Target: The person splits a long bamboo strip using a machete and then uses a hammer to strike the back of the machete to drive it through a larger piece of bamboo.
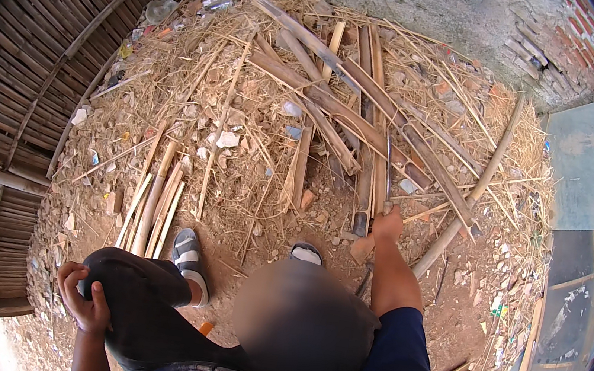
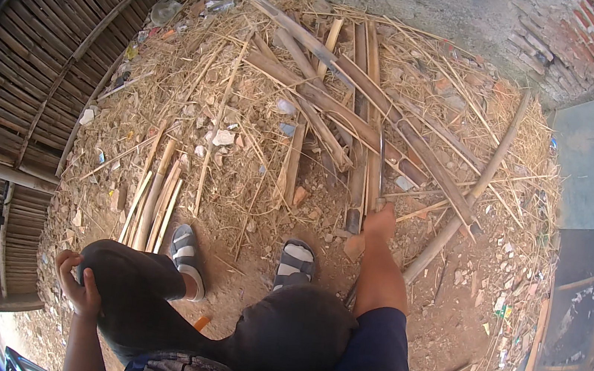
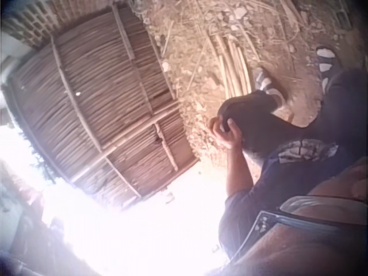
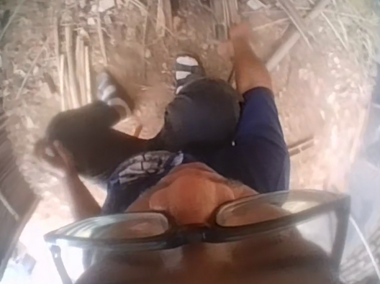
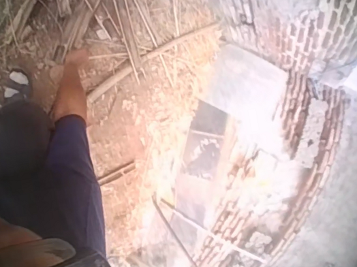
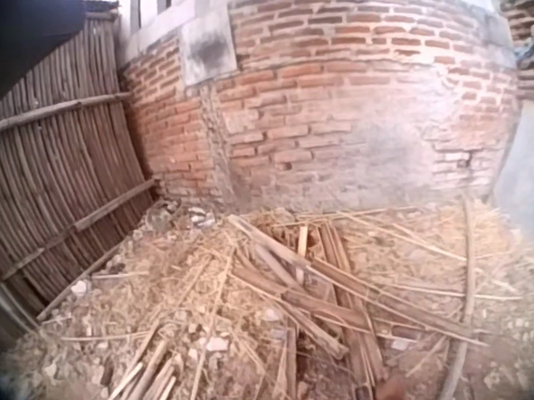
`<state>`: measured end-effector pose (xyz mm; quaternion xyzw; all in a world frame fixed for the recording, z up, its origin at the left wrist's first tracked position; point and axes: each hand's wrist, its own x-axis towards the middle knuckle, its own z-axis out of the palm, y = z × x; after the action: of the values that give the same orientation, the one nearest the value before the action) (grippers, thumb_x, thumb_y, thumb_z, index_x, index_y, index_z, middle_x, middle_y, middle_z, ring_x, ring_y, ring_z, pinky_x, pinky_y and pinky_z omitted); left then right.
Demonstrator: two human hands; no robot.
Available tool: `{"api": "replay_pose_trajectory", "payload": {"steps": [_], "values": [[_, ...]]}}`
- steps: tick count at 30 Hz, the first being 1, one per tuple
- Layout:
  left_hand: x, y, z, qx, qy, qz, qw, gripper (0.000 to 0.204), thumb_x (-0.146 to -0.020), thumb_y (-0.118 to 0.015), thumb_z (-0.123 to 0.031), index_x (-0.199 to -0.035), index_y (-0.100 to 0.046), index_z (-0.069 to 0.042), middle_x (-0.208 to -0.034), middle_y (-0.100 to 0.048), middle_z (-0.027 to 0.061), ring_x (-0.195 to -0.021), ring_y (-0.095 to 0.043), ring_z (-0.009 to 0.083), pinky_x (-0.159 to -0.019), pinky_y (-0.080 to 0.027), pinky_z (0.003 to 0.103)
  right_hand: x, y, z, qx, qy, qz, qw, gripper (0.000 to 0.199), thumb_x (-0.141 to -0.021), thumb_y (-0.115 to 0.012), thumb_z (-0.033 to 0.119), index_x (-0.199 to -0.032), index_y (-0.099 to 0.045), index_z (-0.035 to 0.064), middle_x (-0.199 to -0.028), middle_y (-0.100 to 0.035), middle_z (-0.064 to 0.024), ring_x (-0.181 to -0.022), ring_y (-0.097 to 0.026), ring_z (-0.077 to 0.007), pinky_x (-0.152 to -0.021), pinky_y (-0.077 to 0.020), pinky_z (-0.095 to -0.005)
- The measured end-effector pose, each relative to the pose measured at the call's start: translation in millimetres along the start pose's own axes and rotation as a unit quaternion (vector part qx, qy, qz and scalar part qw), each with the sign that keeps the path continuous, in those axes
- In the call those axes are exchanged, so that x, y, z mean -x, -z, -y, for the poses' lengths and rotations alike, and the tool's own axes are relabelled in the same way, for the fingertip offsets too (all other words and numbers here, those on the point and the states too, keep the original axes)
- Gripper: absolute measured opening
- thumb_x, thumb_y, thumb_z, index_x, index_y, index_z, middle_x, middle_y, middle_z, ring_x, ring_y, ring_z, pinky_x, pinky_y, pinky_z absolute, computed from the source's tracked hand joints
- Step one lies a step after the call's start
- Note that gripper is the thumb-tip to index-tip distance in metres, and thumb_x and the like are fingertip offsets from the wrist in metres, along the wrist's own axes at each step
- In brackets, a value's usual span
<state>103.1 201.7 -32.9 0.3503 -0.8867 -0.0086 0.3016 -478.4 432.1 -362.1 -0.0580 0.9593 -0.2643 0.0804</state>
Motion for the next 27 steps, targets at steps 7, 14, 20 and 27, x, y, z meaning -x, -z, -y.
{"api": "replay_pose_trajectory", "payload": {"steps": [7, 14, 20, 27], "values": [[-12, -1, -15, -0.008, -0.018, -0.009, 1.0, 0.025, -0.097, -0.063, -0.024, -0.108, -0.055, -0.003, -0.106, -0.054, 0.0161, -0.098, -0.055, 0.0317, -0.088, -0.046, 0.045, -5, -10, -11, -0.021, -0.024, -0.004, 0.999, 0.042, -0.082, -0.069, 0.018, -0.119, -0.061, 0.0002, -0.102, -0.071, -0.0268, -0.096, -0.068, -0.047, -0.085, -0.0528, -0.0534], [-8, 3, -16, 0.028, 0.015, -0.022, 0.999, 0.028, -0.097, -0.061, -0.029, -0.105, -0.055, -0.003, -0.109, -0.054, 0.0168, -0.103, -0.053, 0.0324, -0.094, -0.043, 0.046, -11, 57, -26, -0.014, 0.026, -0.1, 0.995, 0.049, -0.08, -0.077, 0.024, -0.118, -0.064, -0.0029, -0.094, -0.071, -0.0278, -0.091, -0.069, -0.0476, -0.083, -0.0534, -0.0524], [-5, 2, -13, 0.074, 0.005, -0.07, 0.995, 0.024, -0.094, -0.063, -0.022, -0.106, -0.056, -0.003, -0.107, -0.054, 0.0178, -0.098, -0.055, 0.0316, -0.089, -0.046, 0.045, -25, 205, -38, -0.061, 0.092, -0.25, 0.962, 0.035, -0.082, -0.077, 0.017, -0.109, -0.065, -0.0016, -0.089, -0.071, -0.0245, -0.085, -0.07, -0.0432, -0.077, -0.0525, -0.048], [4, 10, -3, 0.145, 0.016, -0.119, 0.982, 0.022, -0.09, -0.065, -0.015, -0.106, -0.056, -0.003, -0.107, -0.054, 0.0179, -0.097, -0.056, 0.0313, -0.088, -0.047, 0.044, -1, 421, 8, -0.049, 0.124, -0.334, 0.933, 0.023, -0.083, -0.072, 0.02, -0.095, -0.064, 0.0013, -0.082, -0.068, -0.0195, -0.075, -0.064, -0.0349, -0.074, -0.0504, -0.0444]]}}
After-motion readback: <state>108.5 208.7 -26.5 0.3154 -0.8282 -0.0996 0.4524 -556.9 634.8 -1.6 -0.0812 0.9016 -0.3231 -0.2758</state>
